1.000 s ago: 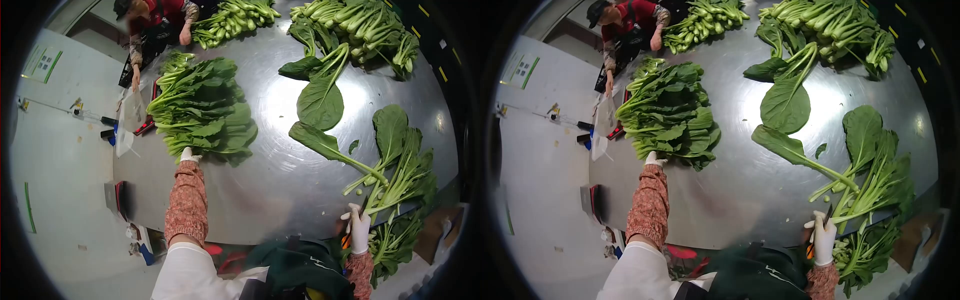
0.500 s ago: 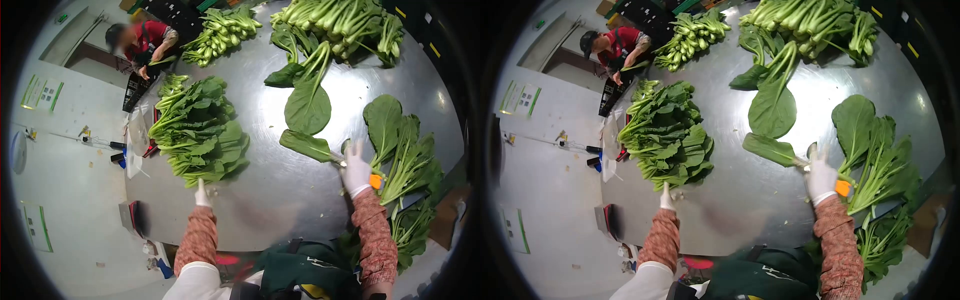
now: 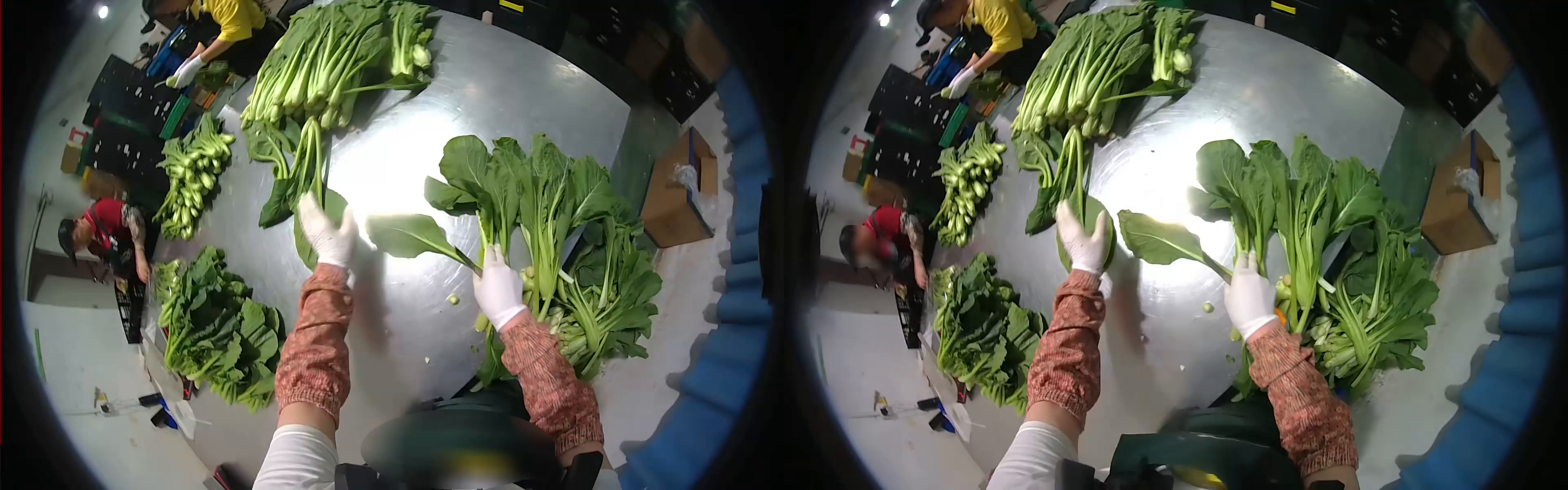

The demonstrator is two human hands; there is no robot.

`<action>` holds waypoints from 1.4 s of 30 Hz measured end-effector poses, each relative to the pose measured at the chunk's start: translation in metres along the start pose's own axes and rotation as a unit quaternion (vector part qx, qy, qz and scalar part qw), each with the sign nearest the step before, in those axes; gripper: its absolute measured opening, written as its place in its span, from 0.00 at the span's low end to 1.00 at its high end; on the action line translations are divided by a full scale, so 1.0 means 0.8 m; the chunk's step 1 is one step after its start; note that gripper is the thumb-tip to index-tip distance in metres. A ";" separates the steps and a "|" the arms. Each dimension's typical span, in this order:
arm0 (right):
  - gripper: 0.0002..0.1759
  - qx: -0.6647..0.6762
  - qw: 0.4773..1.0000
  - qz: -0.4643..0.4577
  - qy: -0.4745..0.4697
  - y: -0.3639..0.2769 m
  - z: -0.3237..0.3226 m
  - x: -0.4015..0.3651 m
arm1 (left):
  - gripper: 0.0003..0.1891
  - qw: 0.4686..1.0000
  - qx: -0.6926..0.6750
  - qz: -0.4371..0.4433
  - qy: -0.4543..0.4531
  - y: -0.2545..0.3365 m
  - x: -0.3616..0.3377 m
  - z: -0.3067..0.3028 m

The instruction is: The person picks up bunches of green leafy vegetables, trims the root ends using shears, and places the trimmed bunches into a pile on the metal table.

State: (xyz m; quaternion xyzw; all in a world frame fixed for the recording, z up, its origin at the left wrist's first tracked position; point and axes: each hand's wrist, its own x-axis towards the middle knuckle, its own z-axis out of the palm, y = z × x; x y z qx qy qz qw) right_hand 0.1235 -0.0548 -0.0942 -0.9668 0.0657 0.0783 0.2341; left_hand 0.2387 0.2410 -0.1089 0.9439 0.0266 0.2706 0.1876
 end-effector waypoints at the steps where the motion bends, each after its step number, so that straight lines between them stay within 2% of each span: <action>1: 0.27 0.036 0.999 0.000 0.029 0.009 0.001 0.003 | 0.37 0.997 -0.059 0.053 -0.004 0.032 0.014 0.004; 2: 0.26 0.069 0.996 0.004 0.057 0.025 0.002 0.002 | 0.34 0.981 -0.186 0.034 -0.054 0.070 0.012 0.014; 3: 0.24 0.097 0.991 0.015 0.086 0.043 0.002 -0.004 | 0.33 0.974 -0.176 0.065 -0.123 0.090 0.003 0.037; 4: 0.19 0.116 0.990 0.059 0.054 0.048 -0.020 -0.009 | 0.33 0.944 -0.274 -0.058 -0.176 0.112 -0.016 0.072; 5: 0.17 0.156 0.983 0.017 0.097 0.068 -0.022 -0.018 | 0.33 0.884 -0.361 -0.181 -0.235 0.141 -0.039 0.107; 7: 0.16 0.329 0.936 0.043 0.115 0.095 -0.028 -0.031 | 0.34 0.938 -0.215 0.020 -0.273 0.217 -0.075 0.119; 8: 0.16 0.393 0.907 0.046 0.145 0.114 -0.023 -0.042 | 0.35 0.924 -0.272 0.017 -0.268 0.271 -0.097 0.115; 9: 0.14 0.452 0.876 0.122 0.114 0.110 -0.053 -0.056 | 0.36 0.900 -0.353 -0.009 -0.254 0.320 -0.117 0.109; 12: 0.16 0.547 0.794 0.197 0.175 0.145 -0.067 -0.088 | 0.38 0.907 -0.287 0.146 -0.272 0.381 -0.154 0.149; 13: 0.18 0.547 0.787 0.204 0.199 0.161 -0.068 -0.099 | 0.38 0.904 -0.260 0.197 -0.275 0.402 -0.168 0.150; 15: 0.18 0.561 0.753 0.251 0.235 0.193 -0.056 -0.116 | 0.37 0.865 -0.251 0.263 -0.347 0.441 -0.197 0.133; 16: 0.18 0.573 0.739 0.246 0.255 0.204 -0.055 -0.124 | 0.37 0.877 -0.241 0.295 -0.292 0.453 -0.237 0.149; 17: 0.18 0.581 0.724 0.291 0.230 0.224 -0.052 -0.133 | 0.32 0.825 -0.326 0.267 -0.376 0.476 -0.237 0.125; 18: 0.18 0.590 0.707 0.302 0.246 0.240 -0.049 -0.142 | 0.32 0.676 -0.510 0.030 -0.530 0.484 -0.278 0.145; 19: 0.17 0.547 0.723 0.306 0.291 0.269 -0.025 -0.149 | 0.32 0.489 -0.624 -0.264 -0.549 0.492 -0.319 0.163; 20: 0.18 0.522 0.738 0.340 0.261 0.266 -0.042 -0.156 | 0.32 0.621 -0.572 -0.189 -0.502 0.480 -0.369 0.213; 21: 0.20 0.534 0.733 0.330 0.262 0.294 -0.026 -0.163 | 0.32 0.721 -0.484 -0.024 -0.495 0.472 -0.340 0.172; 22: 0.20 0.533 0.740 0.321 0.256 0.313 -0.018 -0.169 | 0.31 0.683 -0.521 -0.058 -0.508 0.466 -0.328 0.134; 23: 0.21 0.531 0.744 0.317 0.253 0.321 -0.017 -0.175 | 0.30 0.689 -0.533 0.011 -0.490 0.447 -0.308 0.114; 25: 0.21 0.510 0.776 0.288 0.235 0.319 -0.025 -0.180 | 0.26 0.697 -0.541 0.022 -0.470 0.407 -0.226 0.048; 26: 0.21 0.499 0.782 0.268 0.261 0.332 -0.011 -0.184 | 0.25 0.756 -0.512 0.027 -0.406 0.366 -0.207 0.061; 27: 0.20 0.475 0.796 0.282 0.246 0.318 -0.025 -0.185 | 0.23 0.809 -0.480 0.033 -0.338 0.320 -0.185 0.076; 28: 0.20 0.451 0.810 0.295 0.231 0.301 -0.041 -0.185 | 0.22 0.799 -0.496 -0.088 -0.327 0.269 -0.142 0.077; 29: 0.19 0.474 0.794 0.264 0.274 0.328 -0.011 -0.191 | 0.21 0.776 -0.516 -0.209 -0.297 0.219 -0.099 0.077; 30: 0.18 0.471 0.795 0.287 0.250 0.310 -0.031 -0.193 | 0.22 0.890 -0.351 -0.134 -0.259 0.193 -0.035 0.033; 31: 0.18 0.467 0.796 0.309 0.228 0.288 -0.054 -0.191 | 0.25 0.965 -0.249 0.008 -0.082 0.069 0.005 0.109; 32: 0.18 0.471 0.798 0.282 0.249 0.314 -0.031 -0.205 | 0.26 0.986 -0.149 -0.014 -0.073 0.034 0.059 0.090; 33: 0.18 0.471 0.803 0.247 0.269 0.335 -0.009 -0.196 | 0.31 0.963 -0.168 -0.180 -0.113 0.016 0.139 0.046; 34: 0.18 0.454 0.808 0.273 0.257 0.325 -0.020 -0.194 | 0.32 0.983 -0.049 -0.160 -0.076 -0.036 0.174 0.069; 35: 0.17 0.391 0.844 0.270 0.250 0.318 -0.026 -0.191 | 0.33 0.987 0.070 -0.136 -0.041 -0.078 0.192 0.100; 38: 0.19 0.313 0.888 0.257 0.220 0.292 -0.039 -0.178 | 0.34 0.953 0.110 -0.225 -0.169 -0.071 0.209 0.096; 40: 0.17 0.296 0.901 0.243 0.205 0.240 -0.063 -0.159 | 0.33 0.944 0.083 -0.215 -0.238 -0.071 0.195 0.097; 41: 0.17 0.357 0.876 0.231 0.227 0.208 -0.072 -0.146 | 0.33 0.936 0.070 -0.213 -0.271 -0.070 0.182 0.091; 42: 0.16 0.332 0.896 0.199 0.218 0.194 -0.082 -0.136 | 0.30 0.951 0.017 -0.190 -0.242 -0.058 0.170 0.079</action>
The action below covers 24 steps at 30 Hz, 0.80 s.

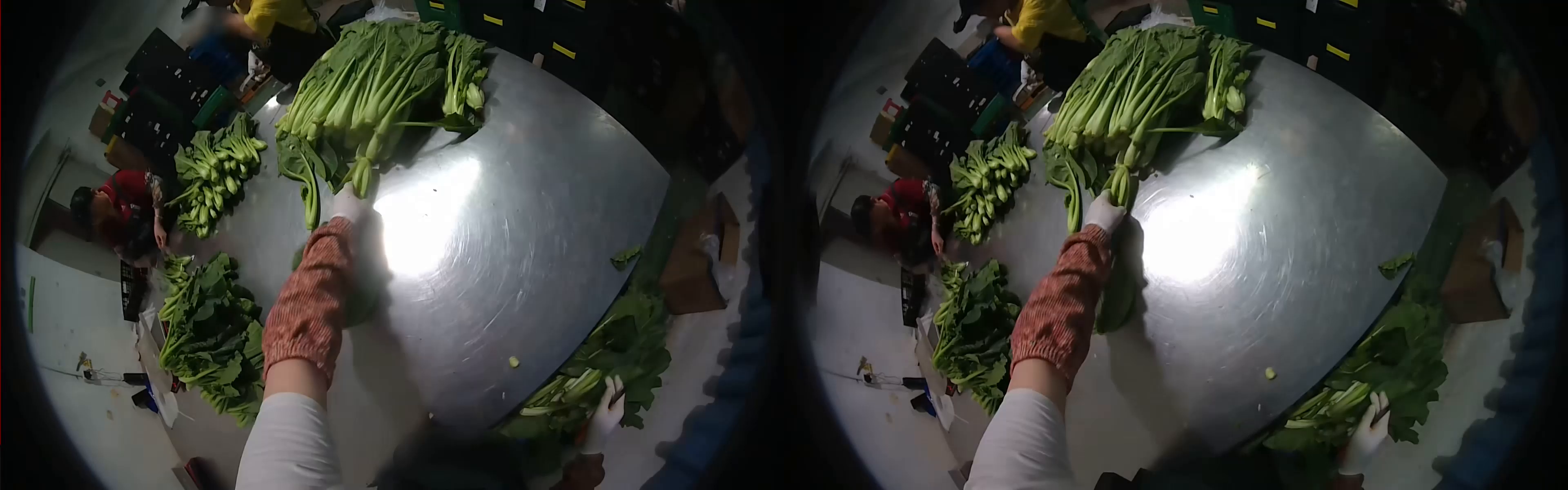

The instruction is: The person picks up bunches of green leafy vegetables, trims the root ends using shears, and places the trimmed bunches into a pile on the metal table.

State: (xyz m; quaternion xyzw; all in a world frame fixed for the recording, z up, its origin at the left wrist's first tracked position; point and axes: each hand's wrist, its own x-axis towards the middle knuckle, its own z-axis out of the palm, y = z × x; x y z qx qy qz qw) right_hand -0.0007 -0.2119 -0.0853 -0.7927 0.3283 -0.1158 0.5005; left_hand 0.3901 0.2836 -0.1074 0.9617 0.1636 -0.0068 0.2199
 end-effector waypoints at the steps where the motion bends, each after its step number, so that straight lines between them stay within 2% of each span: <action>1: 0.16 -0.022 0.999 -0.033 -0.015 -0.016 0.006 0.004 | 0.29 0.996 -0.070 0.036 -0.034 -0.006 -0.016 -0.006; 3: 0.15 -0.022 0.997 -0.052 -0.051 -0.056 0.026 0.016 | 0.29 0.965 -0.210 0.112 -0.110 -0.016 -0.055 -0.013; 5: 0.13 -0.061 0.986 -0.091 -0.129 -0.097 0.052 0.024 | 0.27 0.928 -0.306 0.108 -0.184 0.007 -0.117 -0.037; 8: 0.16 0.002 0.952 -0.219 -0.214 -0.135 0.108 0.026 | 0.25 0.869 -0.387 0.066 -0.301 0.067 -0.211 -0.083; 9: 0.16 0.012 0.932 -0.278 -0.231 -0.141 0.128 0.026 | 0.24 0.852 -0.391 0.092 -0.335 0.073 -0.229 -0.087; 11: 0.20 -0.020 0.917 -0.285 -0.278 -0.188 0.144 0.025 | 0.24 0.827 -0.384 0.098 -0.399 0.086 -0.261 -0.091; 15: 0.21 -0.048 0.899 -0.342 -0.271 -0.223 0.150 0.023 | 0.22 0.826 -0.302 0.121 -0.460 0.115 -0.295 -0.099; 16: 0.19 -0.062 0.896 -0.340 -0.278 -0.227 0.147 0.022 | 0.21 0.834 -0.264 0.168 -0.453 0.118 -0.298 -0.096; 20: 0.18 -0.102 0.898 -0.328 -0.276 -0.218 0.140 0.017 | 0.22 0.822 -0.263 0.246 -0.441 0.147 -0.320 -0.095; 24: 0.16 -0.108 0.905 -0.315 -0.264 -0.209 0.124 0.007 | 0.22 0.773 -0.326 0.249 -0.484 0.152 -0.335 -0.083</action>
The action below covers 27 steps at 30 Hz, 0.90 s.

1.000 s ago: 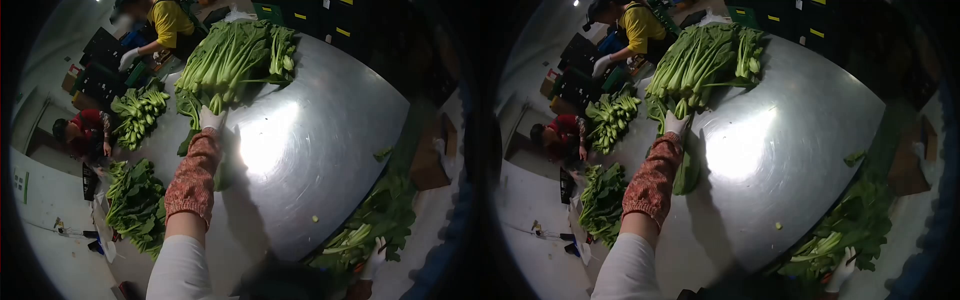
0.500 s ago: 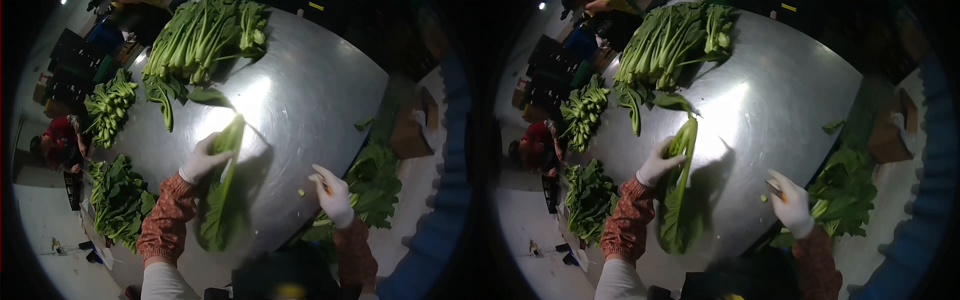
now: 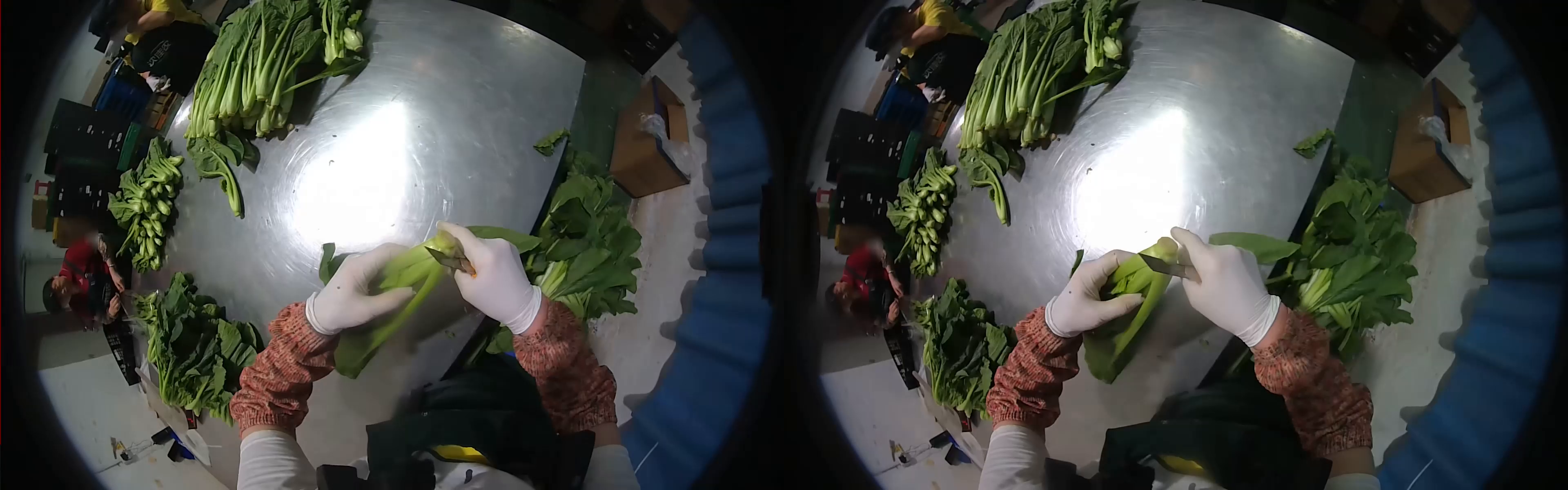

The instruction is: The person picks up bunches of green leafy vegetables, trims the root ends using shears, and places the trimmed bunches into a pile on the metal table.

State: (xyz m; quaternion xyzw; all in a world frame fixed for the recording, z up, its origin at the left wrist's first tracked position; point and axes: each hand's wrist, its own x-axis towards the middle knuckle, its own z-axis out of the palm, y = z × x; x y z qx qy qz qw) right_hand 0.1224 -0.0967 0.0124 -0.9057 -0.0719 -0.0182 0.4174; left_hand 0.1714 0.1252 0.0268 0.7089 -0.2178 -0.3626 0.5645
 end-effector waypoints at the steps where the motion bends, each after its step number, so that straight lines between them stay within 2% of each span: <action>1: 0.15 -0.033 0.998 0.046 -0.024 0.010 0.003 -0.003 | 0.22 1.000 -0.008 -0.002 -0.010 -0.005 0.000 0.001; 3: 0.16 -0.100 0.984 0.132 -0.068 0.056 0.021 -0.009 | 0.23 0.999 -0.019 0.000 -0.028 -0.006 -0.002 0.001; 5: 0.13 -0.128 0.979 0.154 -0.032 0.129 0.030 -0.033 | 0.20 0.996 0.053 0.070 0.000 0.008 -0.010 -0.002; 6: 0.14 0.075 0.964 0.252 -0.028 0.118 0.015 -0.037 | 0.20 0.985 0.147 0.087 0.029 0.020 -0.011 -0.010; 7: 0.16 0.173 0.946 0.269 -0.055 0.098 0.002 -0.041 | 0.20 0.966 0.237 0.090 0.056 0.032 -0.017 -0.015; 8: 0.18 0.270 0.917 0.284 -0.073 0.073 -0.013 -0.040 | 0.20 0.896 0.396 0.164 0.112 0.039 -0.013 -0.013; 9: 0.21 0.362 0.884 0.286 -0.082 0.052 -0.029 -0.029 | 0.20 0.849 0.483 0.179 0.116 0.052 -0.013 -0.008; 10: 0.25 0.427 0.863 0.248 -0.111 0.030 -0.037 -0.024 | 0.19 0.805 0.536 0.213 0.138 0.057 -0.013 0.002; 12: 0.25 0.516 0.810 0.243 -0.135 -0.002 -0.030 -0.024 | 0.17 0.701 0.638 0.263 0.181 0.065 -0.014 0.022; 13: 0.26 0.559 0.780 0.235 -0.152 -0.018 -0.025 -0.025 | 0.19 0.687 0.644 0.258 0.218 0.075 -0.017 0.036; 14: 0.24 0.602 0.762 0.184 -0.150 -0.032 -0.022 -0.028 | 0.21 0.652 0.671 0.235 0.263 0.076 -0.020 0.042; 15: 0.22 0.607 0.759 0.197 -0.130 -0.033 -0.014 -0.033 | 0.24 0.616 0.693 0.211 0.308 0.069 -0.025 0.044; 16: 0.22 0.586 0.779 0.197 -0.107 -0.036 -0.008 -0.036 | 0.29 0.631 0.658 0.194 0.362 0.062 -0.033 0.047; 17: 0.22 0.564 0.797 0.200 -0.078 -0.038 -0.003 -0.040 | 0.33 0.681 0.594 0.140 0.405 0.059 -0.051 0.057; 19: 0.23 0.550 0.811 0.193 -0.056 -0.036 0.007 -0.048 | 0.33 0.746 0.419 0.147 0.497 0.009 -0.072 0.071; 20: 0.23 0.547 0.811 0.198 -0.056 -0.038 0.011 -0.054 | 0.31 0.862 0.217 0.114 0.443 -0.001 -0.073 0.074; 21: 0.22 0.544 0.812 0.204 -0.063 -0.040 0.015 -0.058 | 0.30 0.927 0.001 0.074 0.368 -0.009 -0.074 0.082; 22: 0.20 0.528 0.825 0.184 -0.085 -0.044 0.017 -0.060 | 0.28 0.936 -0.216 0.037 0.277 -0.015 -0.075 0.088; 23: 0.19 0.551 0.805 0.183 -0.121 -0.049 0.018 -0.061 | 0.28 0.910 -0.337 0.050 0.237 -0.019 -0.073 0.094; 25: 0.18 0.592 0.763 0.180 -0.188 -0.054 0.019 -0.064 | 0.28 0.815 -0.556 0.087 0.139 -0.021 -0.066 0.104; 26: 0.15 0.580 0.772 0.169 -0.198 -0.048 0.024 -0.070 | 0.27 0.825 -0.534 0.099 0.158 -0.020 -0.066 0.105; 27: 0.14 0.499 0.836 0.163 -0.159 -0.046 0.029 -0.072 | 0.27 0.833 -0.512 0.110 0.175 -0.018 -0.064 0.106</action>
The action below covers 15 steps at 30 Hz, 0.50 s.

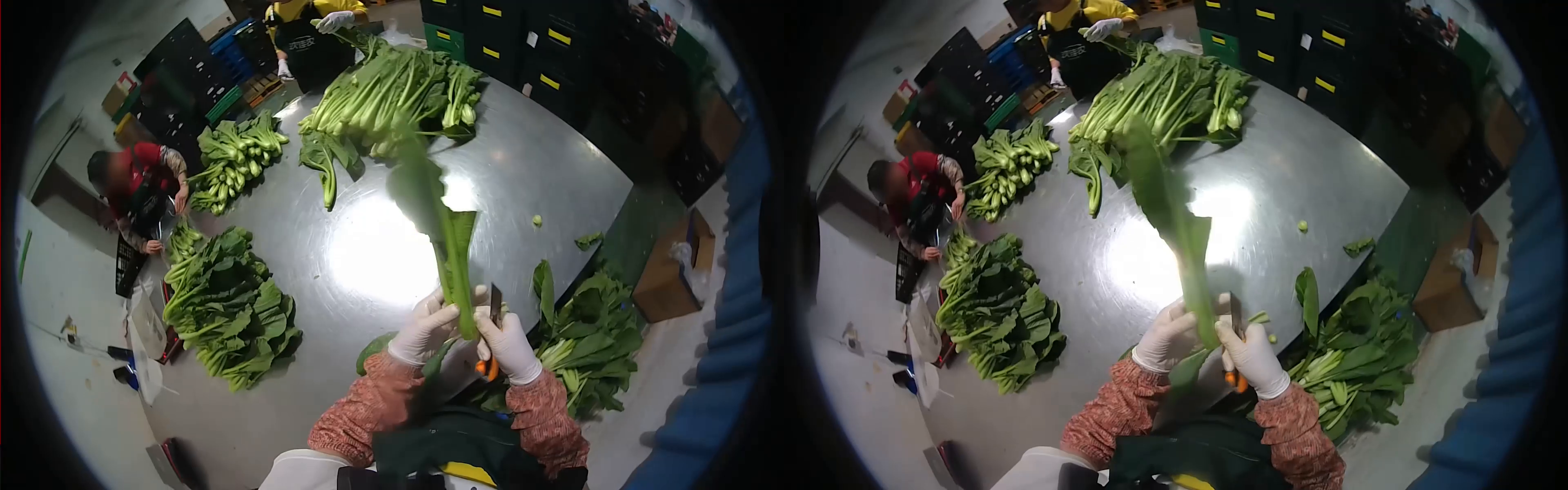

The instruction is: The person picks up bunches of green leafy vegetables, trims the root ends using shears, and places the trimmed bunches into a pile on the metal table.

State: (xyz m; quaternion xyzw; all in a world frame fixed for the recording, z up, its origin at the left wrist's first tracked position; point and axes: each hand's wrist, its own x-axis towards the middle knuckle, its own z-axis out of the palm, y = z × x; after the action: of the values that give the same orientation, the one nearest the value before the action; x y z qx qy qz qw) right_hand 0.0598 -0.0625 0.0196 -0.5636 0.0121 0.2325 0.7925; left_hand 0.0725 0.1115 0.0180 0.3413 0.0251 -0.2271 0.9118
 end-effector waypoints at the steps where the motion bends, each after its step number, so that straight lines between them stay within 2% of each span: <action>1: 0.13 -0.095 0.994 -0.023 0.056 0.003 -0.001 -0.001 | 0.26 1.000 0.021 0.019 0.004 -0.001 0.000 0.002; 2: 0.12 -0.187 0.975 -0.048 0.113 0.003 -0.001 -0.003 | 0.26 0.998 0.048 0.042 0.026 -0.005 0.001 -0.002; 3: 0.10 -0.137 0.981 -0.028 0.133 -0.005 0.000 -0.006 | 0.26 0.994 0.074 0.067 0.048 -0.006 0.004 -0.003; 6: 0.13 -0.295 0.930 -0.190 0.106 -0.003 0.013 -0.010 | 0.22 0.988 0.079 0.092 0.094 -0.010 0.003 -0.007; 7: 0.15 -0.331 0.918 -0.190 0.109 -0.006 0.025 -0.012 | 0.22 0.989 0.061 0.092 0.101 -0.013 0.003 -0.005; 10: 0.13 -0.326 0.914 -0.195 0.140 0.025 0.026 0.002 | 0.20 0.988 0.017 0.091 0.120 -0.016 0.000 -0.001; 11: 0.09 -0.292 0.928 -0.176 0.148 0.024 0.029 0.000 | 0.19 0.988 0.004 0.092 0.126 -0.016 -0.001 0.000; 13: 0.06 -0.108 0.971 -0.090 0.195 0.012 0.032 -0.006 | 0.21 0.987 0.006 0.092 0.133 -0.011 -0.005 -0.005; 14: 0.05 -0.015 0.976 -0.043 0.213 0.010 0.030 -0.007 | 0.21 0.985 0.020 0.100 0.142 -0.005 -0.006 -0.014; 15: 0.06 0.077 0.967 -0.037 0.241 0.015 0.012 -0.002 | 0.21 0.981 0.032 0.111 0.153 0.001 -0.008 -0.029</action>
State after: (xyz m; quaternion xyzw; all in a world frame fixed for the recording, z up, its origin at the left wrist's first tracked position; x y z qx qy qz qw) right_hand 0.0517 -0.0515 0.0124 -0.5403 0.1997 0.0590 0.8153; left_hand 0.0694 0.1296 0.0023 0.4021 0.1192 -0.0698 0.9051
